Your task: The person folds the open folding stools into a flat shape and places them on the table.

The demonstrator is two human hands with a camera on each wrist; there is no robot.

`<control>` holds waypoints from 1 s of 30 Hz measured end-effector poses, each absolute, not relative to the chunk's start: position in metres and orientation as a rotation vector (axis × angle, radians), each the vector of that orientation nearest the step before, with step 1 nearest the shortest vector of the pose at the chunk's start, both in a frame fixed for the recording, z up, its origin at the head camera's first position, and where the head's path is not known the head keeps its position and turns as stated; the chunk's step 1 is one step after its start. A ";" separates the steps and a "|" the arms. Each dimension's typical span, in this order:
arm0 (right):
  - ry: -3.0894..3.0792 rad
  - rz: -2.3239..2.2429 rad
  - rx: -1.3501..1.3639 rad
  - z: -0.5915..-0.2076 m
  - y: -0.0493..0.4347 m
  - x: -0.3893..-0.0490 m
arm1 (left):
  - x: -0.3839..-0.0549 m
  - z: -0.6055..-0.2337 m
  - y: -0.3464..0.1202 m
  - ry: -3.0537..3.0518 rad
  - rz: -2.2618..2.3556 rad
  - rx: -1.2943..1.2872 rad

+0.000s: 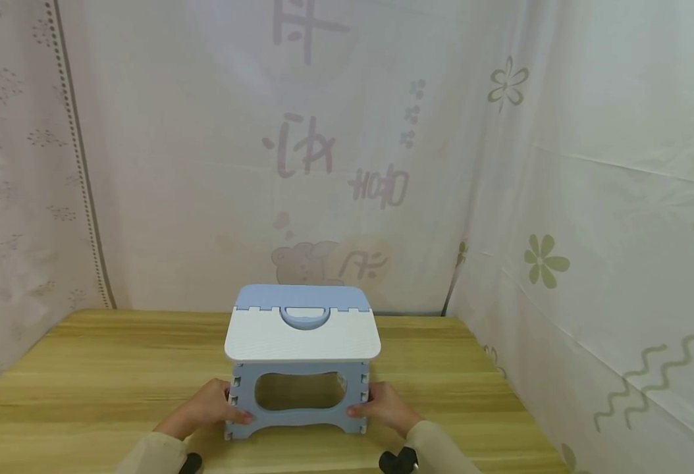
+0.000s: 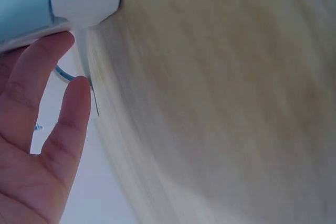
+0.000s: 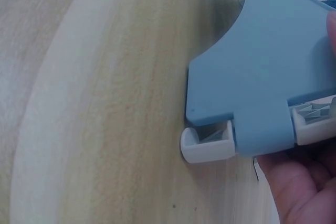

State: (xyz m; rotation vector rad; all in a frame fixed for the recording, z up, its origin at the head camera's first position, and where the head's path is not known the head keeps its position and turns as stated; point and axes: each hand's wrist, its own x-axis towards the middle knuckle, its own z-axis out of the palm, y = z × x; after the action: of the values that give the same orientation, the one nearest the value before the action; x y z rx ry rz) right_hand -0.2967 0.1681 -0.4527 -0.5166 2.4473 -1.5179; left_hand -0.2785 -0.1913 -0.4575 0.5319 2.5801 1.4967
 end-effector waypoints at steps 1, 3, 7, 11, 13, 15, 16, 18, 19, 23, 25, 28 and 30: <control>2.447 -1.516 -0.512 -0.453 0.168 -0.297 | -0.279 -0.457 -0.191 2.580 1.494 0.535; 2.446 -1.515 -0.505 -0.453 0.168 -0.297 | -0.279 -0.458 -0.192 2.576 1.490 0.540; 2.445 -1.515 -0.497 -0.453 0.168 -0.297 | -0.279 -0.457 -0.191 2.586 1.480 0.540; 2.434 -1.527 -0.500 -0.453 0.168 -0.298 | -0.278 -0.456 -0.191 2.581 1.484 0.523; 2.421 -1.535 -0.501 -0.453 0.168 -0.298 | -0.278 -0.455 -0.191 2.571 1.487 0.518; 2.422 -1.529 -0.501 -0.453 0.168 -0.298 | -0.278 -0.455 -0.191 2.562 1.490 0.516; 2.423 -1.524 -0.500 -0.453 0.168 -0.298 | -0.278 -0.455 -0.191 2.556 1.494 0.515; 2.433 -1.506 -0.503 -0.452 0.168 -0.299 | -0.279 -0.456 -0.192 2.555 1.497 0.524; 2.439 -1.497 -0.505 -0.452 0.168 -0.299 | -0.279 -0.456 -0.192 2.549 1.503 0.528; 2.455 -1.469 -0.506 -0.452 0.168 -0.301 | -0.281 -0.459 -0.193 2.530 1.525 0.547; 2.459 -1.465 -0.502 -0.453 0.168 -0.302 | -0.282 -0.459 -0.193 2.518 1.533 0.550; 2.458 -1.466 -0.496 -0.453 0.168 -0.302 | -0.282 -0.459 -0.194 2.511 1.535 0.541; 2.444 -1.476 -0.494 -0.453 0.168 -0.302 | -0.282 -0.459 -0.193 2.513 1.531 0.531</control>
State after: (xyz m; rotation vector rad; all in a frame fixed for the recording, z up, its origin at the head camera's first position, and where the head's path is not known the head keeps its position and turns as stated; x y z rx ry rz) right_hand -0.3016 0.1683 -0.4526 -0.4944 2.4436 -1.4764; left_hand -0.2821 -0.1933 -0.4585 0.5312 2.5128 1.5315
